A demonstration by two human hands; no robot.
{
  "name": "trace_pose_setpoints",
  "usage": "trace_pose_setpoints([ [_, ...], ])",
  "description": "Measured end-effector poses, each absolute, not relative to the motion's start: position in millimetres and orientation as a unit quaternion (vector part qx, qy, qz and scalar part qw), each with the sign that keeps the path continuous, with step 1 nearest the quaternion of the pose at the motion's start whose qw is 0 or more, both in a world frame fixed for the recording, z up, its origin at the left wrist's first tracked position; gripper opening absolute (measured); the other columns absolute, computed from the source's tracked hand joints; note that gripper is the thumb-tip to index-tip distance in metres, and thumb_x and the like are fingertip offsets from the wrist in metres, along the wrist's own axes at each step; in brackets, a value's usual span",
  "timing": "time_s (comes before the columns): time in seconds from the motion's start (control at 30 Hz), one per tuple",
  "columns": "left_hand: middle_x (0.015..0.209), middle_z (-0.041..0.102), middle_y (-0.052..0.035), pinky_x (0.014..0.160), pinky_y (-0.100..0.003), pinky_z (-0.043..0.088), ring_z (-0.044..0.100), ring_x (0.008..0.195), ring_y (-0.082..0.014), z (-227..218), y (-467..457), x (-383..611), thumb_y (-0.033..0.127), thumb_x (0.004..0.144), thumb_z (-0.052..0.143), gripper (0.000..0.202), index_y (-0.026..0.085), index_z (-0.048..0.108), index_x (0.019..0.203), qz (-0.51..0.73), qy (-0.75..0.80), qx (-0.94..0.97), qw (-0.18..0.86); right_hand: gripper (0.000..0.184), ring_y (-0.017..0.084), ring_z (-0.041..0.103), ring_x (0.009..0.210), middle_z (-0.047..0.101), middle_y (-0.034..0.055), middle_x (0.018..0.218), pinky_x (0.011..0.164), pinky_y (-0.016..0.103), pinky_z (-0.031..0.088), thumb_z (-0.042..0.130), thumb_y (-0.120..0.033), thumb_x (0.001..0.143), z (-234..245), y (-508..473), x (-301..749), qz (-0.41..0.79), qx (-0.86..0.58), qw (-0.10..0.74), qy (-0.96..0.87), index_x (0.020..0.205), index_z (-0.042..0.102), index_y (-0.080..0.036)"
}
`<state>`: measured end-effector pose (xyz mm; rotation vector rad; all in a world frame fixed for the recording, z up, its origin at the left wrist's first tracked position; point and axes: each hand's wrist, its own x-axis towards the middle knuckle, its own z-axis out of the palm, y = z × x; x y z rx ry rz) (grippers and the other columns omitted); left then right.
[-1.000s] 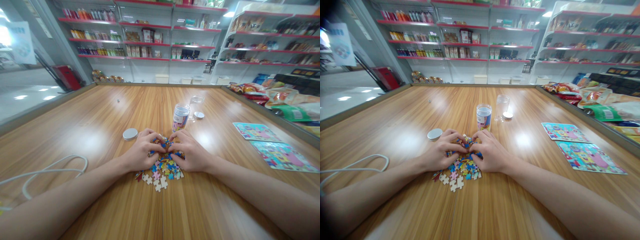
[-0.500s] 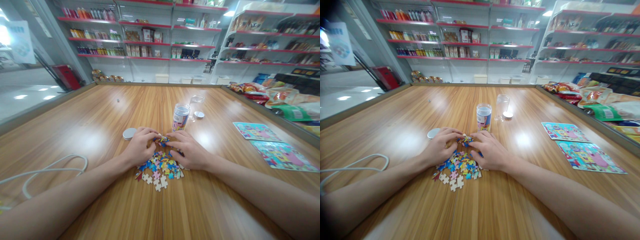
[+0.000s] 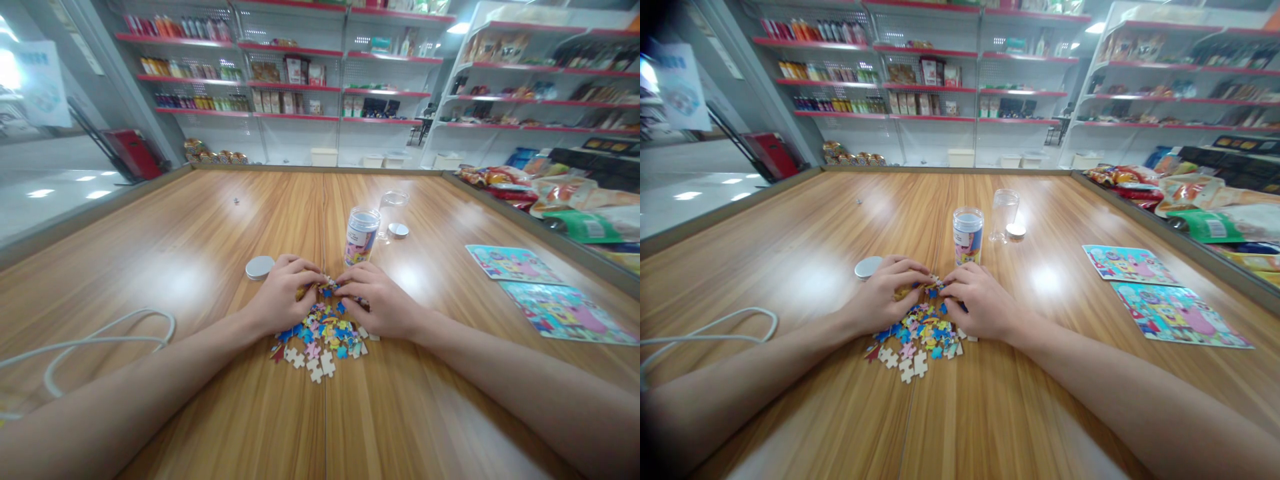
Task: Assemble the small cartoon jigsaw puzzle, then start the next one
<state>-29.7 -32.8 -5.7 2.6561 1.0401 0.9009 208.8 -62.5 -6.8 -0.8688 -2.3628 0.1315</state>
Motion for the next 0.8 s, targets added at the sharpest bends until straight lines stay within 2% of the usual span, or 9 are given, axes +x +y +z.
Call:
trace_pose_setpoints([
  [0.33, 0.110, 0.071, -0.0054, 0.101, -0.044, 0.047, 0.058, 0.109, -0.0239, -5.4, -32.7, -29.8, 0.017, 0.088, 0.058, 0.020, 0.022, 0.076, 0.096, 0.307, 0.345, 0.884, 0.066, 0.017, 0.024, 0.062, 0.098, 0.071, 0.0098, 0.100, 0.091, 0.045, 0.052, 0.062, -0.015, 0.089, -7.1, -60.5, 209.6, 0.027, -0.358, 0.309, -0.881, 0.097, 0.076, -0.018],
  [0.43, 0.121, 0.070, -0.0042, 0.110, -0.047, 0.041, 0.055, 0.118, -0.0244, -3.8, -34.9, -30.3, 0.015, 0.090, 0.055, 0.028, 0.024, 0.073, 0.109, 0.293, 0.319, 0.899, 0.071, 0.017, 0.025, 0.062, 0.101, 0.073, 0.0094, 0.104, 0.092, 0.045, 0.053, 0.062, -0.016, 0.089, -7.0, -60.7, 209.4, 0.038, -0.330, 0.311, -0.890, 0.098, 0.076, -0.019],
  [0.53, 0.132, 0.066, -0.0022, 0.118, -0.054, 0.032, 0.047, 0.132, -0.0270, -2.6, -38.0, -30.2, 0.014, 0.092, 0.053, 0.036, 0.027, 0.069, 0.122, 0.264, 0.287, 0.918, 0.075, 0.018, 0.025, 0.062, 0.104, 0.075, 0.0086, 0.106, 0.093, 0.046, 0.053, 0.062, -0.014, 0.088, -6.9, -60.4, 209.0, 0.044, -0.305, 0.315, -0.898, 0.097, 0.077, -0.019],
  [0.67, 0.134, 0.066, -0.0010, 0.119, -0.060, 0.028, 0.039, 0.140, -0.0315, -3.7, -39.5, -30.1, 0.018, 0.091, 0.055, 0.035, 0.028, 0.071, 0.121, 0.238, 0.293, 0.923, 0.074, 0.017, 0.024, 0.063, 0.103, 0.076, 0.0086, 0.107, 0.093, 0.045, 0.053, 0.062, -0.014, 0.088, -6.9, -60.0, 209.2, 0.041, -0.297, 0.315, -0.900, 0.094, 0.077, -0.019],
  [0.8, 0.132, 0.067, -0.0032, 0.118, -0.063, 0.029, 0.040, 0.140, -0.0337, -6.5, -37.6, -31.0, 0.021, 0.091, 0.057, 0.034, 0.027, 0.072, 0.121, 0.245, 0.307, 0.917, 0.068, 0.018, 0.025, 0.063, 0.102, 0.076, 0.0070, 0.107, 0.092, 0.045, 0.052, 0.062, -0.014, 0.088, -6.6, -60.3, 209.4, 0.035, -0.309, 0.307, -0.900, 0.095, 0.077, -0.019],
])
